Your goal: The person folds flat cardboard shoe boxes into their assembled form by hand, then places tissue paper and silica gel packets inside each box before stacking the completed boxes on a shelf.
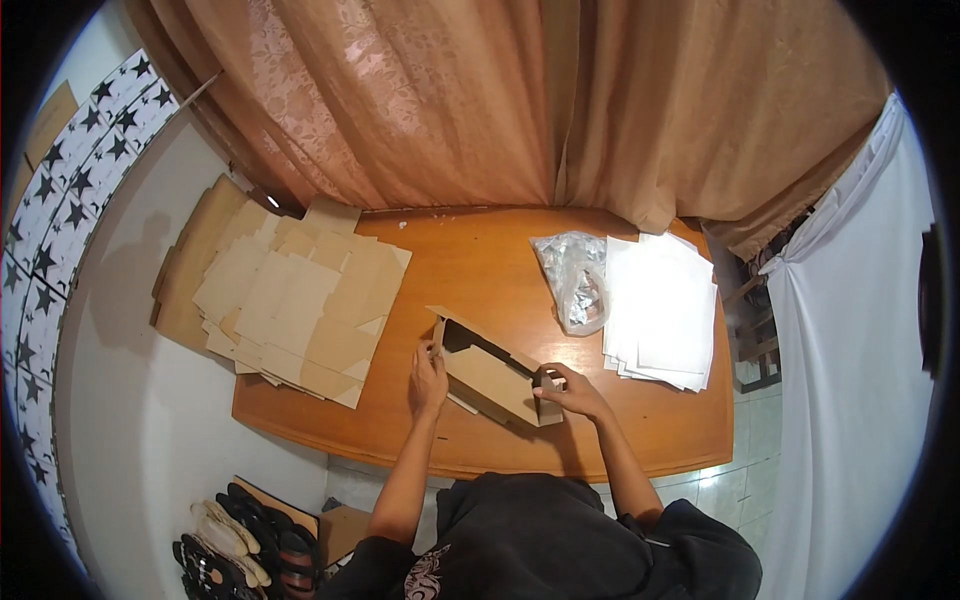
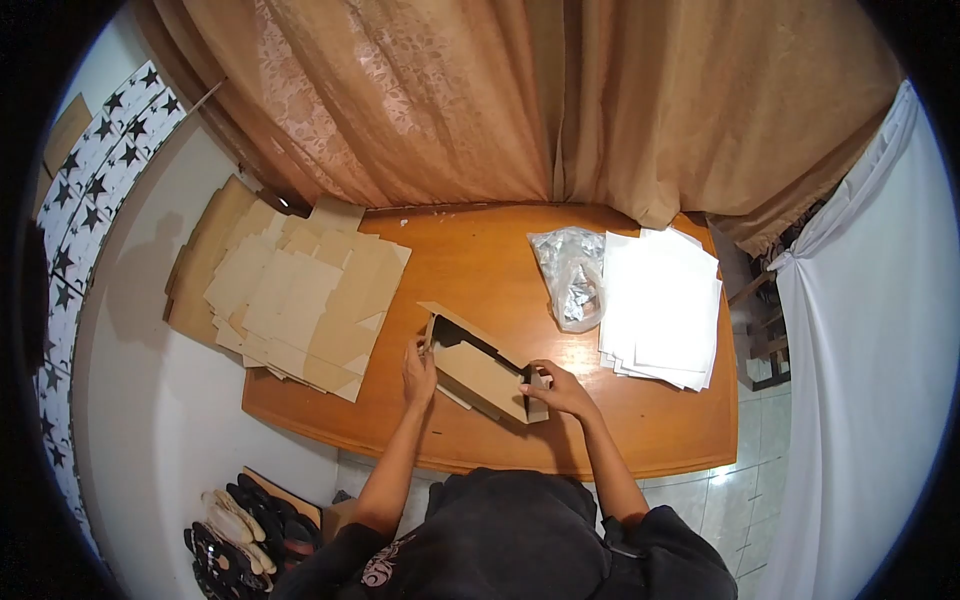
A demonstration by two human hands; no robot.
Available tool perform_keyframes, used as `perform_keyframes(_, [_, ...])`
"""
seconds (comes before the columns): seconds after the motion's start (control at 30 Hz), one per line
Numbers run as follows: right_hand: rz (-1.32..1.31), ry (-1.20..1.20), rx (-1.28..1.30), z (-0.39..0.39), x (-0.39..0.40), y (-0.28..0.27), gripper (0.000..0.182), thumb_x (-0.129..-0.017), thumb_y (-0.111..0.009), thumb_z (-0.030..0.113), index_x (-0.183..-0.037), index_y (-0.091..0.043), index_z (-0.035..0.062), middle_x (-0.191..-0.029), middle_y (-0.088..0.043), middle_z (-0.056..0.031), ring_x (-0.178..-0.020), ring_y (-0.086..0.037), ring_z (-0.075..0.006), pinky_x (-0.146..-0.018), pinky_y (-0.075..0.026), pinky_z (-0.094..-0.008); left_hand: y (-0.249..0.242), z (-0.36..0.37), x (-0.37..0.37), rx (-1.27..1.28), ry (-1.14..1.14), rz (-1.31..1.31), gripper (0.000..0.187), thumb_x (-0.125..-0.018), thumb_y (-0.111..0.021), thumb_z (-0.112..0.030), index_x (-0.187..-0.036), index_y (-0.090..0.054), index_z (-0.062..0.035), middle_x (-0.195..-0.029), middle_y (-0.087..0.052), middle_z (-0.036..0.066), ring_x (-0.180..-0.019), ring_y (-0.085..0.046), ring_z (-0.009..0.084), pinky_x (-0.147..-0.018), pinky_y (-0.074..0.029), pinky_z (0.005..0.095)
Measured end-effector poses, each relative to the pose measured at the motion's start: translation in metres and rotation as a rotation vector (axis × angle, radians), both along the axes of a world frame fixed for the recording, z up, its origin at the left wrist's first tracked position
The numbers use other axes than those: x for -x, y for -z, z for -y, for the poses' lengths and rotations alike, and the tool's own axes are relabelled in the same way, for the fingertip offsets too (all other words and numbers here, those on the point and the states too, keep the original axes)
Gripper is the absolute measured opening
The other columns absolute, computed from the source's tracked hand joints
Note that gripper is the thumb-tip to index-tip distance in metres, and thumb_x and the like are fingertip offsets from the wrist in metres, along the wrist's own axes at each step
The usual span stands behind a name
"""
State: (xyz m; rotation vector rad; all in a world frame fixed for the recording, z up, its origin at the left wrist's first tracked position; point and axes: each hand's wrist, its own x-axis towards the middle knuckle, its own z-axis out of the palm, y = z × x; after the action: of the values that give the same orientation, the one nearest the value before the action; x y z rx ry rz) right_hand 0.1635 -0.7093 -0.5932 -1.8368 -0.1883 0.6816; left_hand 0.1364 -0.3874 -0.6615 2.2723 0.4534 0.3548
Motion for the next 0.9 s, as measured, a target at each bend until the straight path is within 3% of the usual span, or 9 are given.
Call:
perform_keyframes(0.07, [0.169,-0.003,0.219,-0.007,-0.001,0.004,0.065,-0.083,-0.078,0.039,-0.135,-0.055,0.0076,-0.112,-0.068,-0.0239,-0.101,-0.069,-0.0361,-0.090,-0.054,-0.0432,0.010,-0.011,0.000,0.007,-0.136,-0.018,0.043,-0.098,-0.052,-0.027,-0.133,-0.050,-0.0028,-0.120,-0.063,0.022,-0.104,-0.062,0.0440,-0.088,-0.049,0.0517])
perform_keyframes(0.2, [0.310,-0.112,0.425,-0.014,-0.012,0.008,0.057,-0.084,-0.077,0.033,-0.133,-0.057,0.0096,-0.114,-0.069,-0.0225,-0.101,-0.068,-0.0368,-0.086,-0.055,-0.0433,0.011,-0.021,0.006,0.220,-0.170,-0.135,0.040,-0.095,-0.057,-0.022,-0.127,-0.054,0.0023,-0.104,-0.068,0.024,-0.098,-0.064,0.0447,-0.084,-0.050,0.0514])
perform_keyframes(0.3, [0.216,0.050,0.359,-0.008,-0.019,0.000,0.026,-0.091,-0.066,0.018,-0.117,-0.069,0.0125,-0.106,-0.068,-0.0254,-0.101,-0.066,-0.0404,-0.088,-0.052,-0.0462,-0.009,-0.021,0.028,0.269,-0.093,0.053,0.036,-0.090,-0.060,-0.012,-0.123,-0.057,0.0036,-0.095,-0.070,0.022,-0.090,-0.068,0.0400,-0.080,-0.052,0.0467])
perform_keyframes(0.4, [0.415,0.203,0.455,0.011,-0.030,0.010,0.025,-0.094,-0.058,0.010,-0.115,-0.071,0.0141,-0.104,-0.064,-0.0276,-0.098,-0.064,-0.0433,-0.088,-0.052,-0.0468,-0.010,-0.025,0.048,0.298,-0.090,-0.010,0.045,-0.086,-0.061,-0.003,-0.131,-0.055,0.0019,-0.105,-0.069,0.021,-0.095,-0.067,0.0303,-0.082,-0.051,0.0395])
perform_keyframes(0.47, [0.410,0.240,0.534,0.024,-0.032,0.010,0.026,-0.094,-0.057,0.010,-0.116,-0.071,0.0142,-0.105,-0.063,-0.0276,-0.098,-0.063,-0.0433,-0.089,-0.051,-0.0461,-0.019,-0.018,0.059,0.347,0.108,0.136,0.055,-0.085,-0.060,-0.001,-0.139,-0.052,0.0000,-0.119,-0.066,0.019,-0.103,-0.064,0.0241,-0.086,-0.050,0.0359])
perform_keyframes(0.53, [0.507,0.182,0.334,0.035,-0.040,0.019,0.027,-0.095,-0.057,0.013,-0.119,-0.070,0.0148,-0.109,-0.060,-0.0256,-0.103,-0.061,-0.0415,-0.092,-0.050,-0.0446,-0.015,-0.012,0.065,0.358,0.165,0.086,0.060,-0.085,-0.061,-0.002,-0.143,-0.049,-0.0029,-0.120,-0.064,0.019,-0.106,-0.063,0.0251,-0.089,-0.048,0.0355])
perform_keyframes(0.6, [0.480,0.125,0.345,0.035,-0.038,0.026,0.027,-0.095,-0.058,0.013,-0.119,-0.070,0.0148,-0.111,-0.059,-0.0246,-0.106,-0.060,-0.0401,-0.094,-0.050,-0.0440,-0.015,-0.009,0.064,0.367,0.222,0.045,0.064,-0.085,-0.063,-0.003,-0.147,-0.047,-0.0058,-0.121,-0.062,0.019,-0.108,-0.061,0.0261,-0.092,-0.047,0.0350])
perform_keyframes(0.77, [0.392,0.030,0.436,0.020,-0.021,0.009,0.029,-0.090,-0.059,0.010,-0.115,-0.073,0.0161,-0.119,-0.057,-0.0232,-0.113,-0.056,-0.0369,-0.099,-0.049,-0.0442,-0.030,0.004,0.054,0.180,0.267,-0.040,0.074,-0.084,-0.070,-0.008,-0.151,-0.042,-0.0236,-0.120,-0.053,0.020,-0.115,-0.054,0.0376,-0.098,-0.046,0.0415])
perform_keyframes(0.9, [0.497,-0.057,0.508,0.020,-0.015,0.019,0.023,-0.088,-0.061,0.014,-0.107,-0.074,0.0140,-0.115,-0.058,-0.0261,-0.115,-0.054,-0.0395,-0.098,-0.050,-0.0453,-0.032,0.007,0.045,0.047,0.345,-0.041,0.078,-0.082,-0.073,-0.010,-0.151,-0.041,-0.0282,-0.132,-0.046,0.021,-0.121,-0.050,0.0409,-0.101,-0.046,0.0462])
